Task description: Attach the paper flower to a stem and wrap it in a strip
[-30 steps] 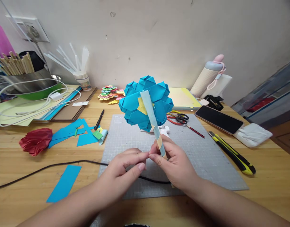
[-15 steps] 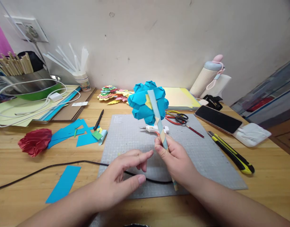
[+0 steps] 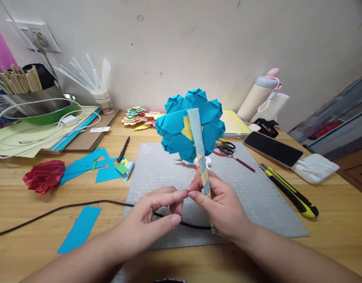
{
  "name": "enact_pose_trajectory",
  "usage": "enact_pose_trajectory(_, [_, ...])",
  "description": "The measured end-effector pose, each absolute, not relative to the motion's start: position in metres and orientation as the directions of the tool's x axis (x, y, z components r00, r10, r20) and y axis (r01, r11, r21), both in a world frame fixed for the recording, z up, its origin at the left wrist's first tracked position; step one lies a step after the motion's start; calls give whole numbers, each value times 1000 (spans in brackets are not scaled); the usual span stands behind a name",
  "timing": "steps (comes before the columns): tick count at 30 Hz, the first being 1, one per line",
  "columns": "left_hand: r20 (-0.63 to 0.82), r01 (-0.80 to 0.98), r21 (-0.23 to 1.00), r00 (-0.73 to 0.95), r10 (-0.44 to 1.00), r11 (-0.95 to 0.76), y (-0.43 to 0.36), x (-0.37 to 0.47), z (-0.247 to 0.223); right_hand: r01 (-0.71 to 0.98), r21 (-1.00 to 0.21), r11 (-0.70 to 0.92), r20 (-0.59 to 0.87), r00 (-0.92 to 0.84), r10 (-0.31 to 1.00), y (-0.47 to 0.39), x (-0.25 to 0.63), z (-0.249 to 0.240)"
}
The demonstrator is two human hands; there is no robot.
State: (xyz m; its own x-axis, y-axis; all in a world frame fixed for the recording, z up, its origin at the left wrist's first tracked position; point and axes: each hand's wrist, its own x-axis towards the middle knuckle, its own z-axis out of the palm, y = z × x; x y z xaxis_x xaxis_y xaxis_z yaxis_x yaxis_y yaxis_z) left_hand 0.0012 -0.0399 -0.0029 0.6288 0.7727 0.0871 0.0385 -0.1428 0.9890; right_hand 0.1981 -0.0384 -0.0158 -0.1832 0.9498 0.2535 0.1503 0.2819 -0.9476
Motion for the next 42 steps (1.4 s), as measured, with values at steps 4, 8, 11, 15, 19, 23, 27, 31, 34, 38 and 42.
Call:
enact_pose_trajectory(4, [120,70,974,645,755,-214,-41,2,-2,256,-907,336,293,-189,937,-38,199,-16])
enact_pose_trajectory(8, [199,37,951,684,702,-306,-42,2,-4,318,-880,353,283,-245,927,-38,198,-17])
enact_pose_trajectory(11, [148,16,976,688,711,-218,-42,1,-5,308,-900,309,249,-218,943,-37,199,-19])
enact_pose_trajectory(15, [49,-44,999,681,731,-27,-40,-2,-3,215,-948,235,217,-105,970,-34,200,-16])
enact_pose_trajectory(19, [-27,-156,973,657,753,171,-39,-3,-4,80,-976,202,194,-96,976,-34,200,-12])
enact_pose_trajectory(23, [-127,-153,955,563,817,254,-37,1,-8,-68,-992,107,116,-147,982,-36,201,-12])
enact_pose_trajectory(27, [-193,-73,969,369,909,235,-33,7,-11,-261,-956,-129,-42,-316,948,-35,202,-19])
enact_pose_trajectory(31, [-212,-38,971,310,927,235,-32,11,-8,-280,-933,-225,-101,-396,913,-31,200,-27])
enact_pose_trajectory(34, [-237,2,969,307,922,249,-32,11,-6,-252,-949,-189,-79,-391,917,-28,198,-30])
enact_pose_trajectory(38, [-240,29,969,328,914,244,-32,11,-6,-198,-974,-115,-40,-349,936,-26,198,-32])
enact_pose_trajectory(42, [-242,40,969,336,910,243,-32,11,-7,-192,-977,-92,-28,-312,950,-25,200,-29])
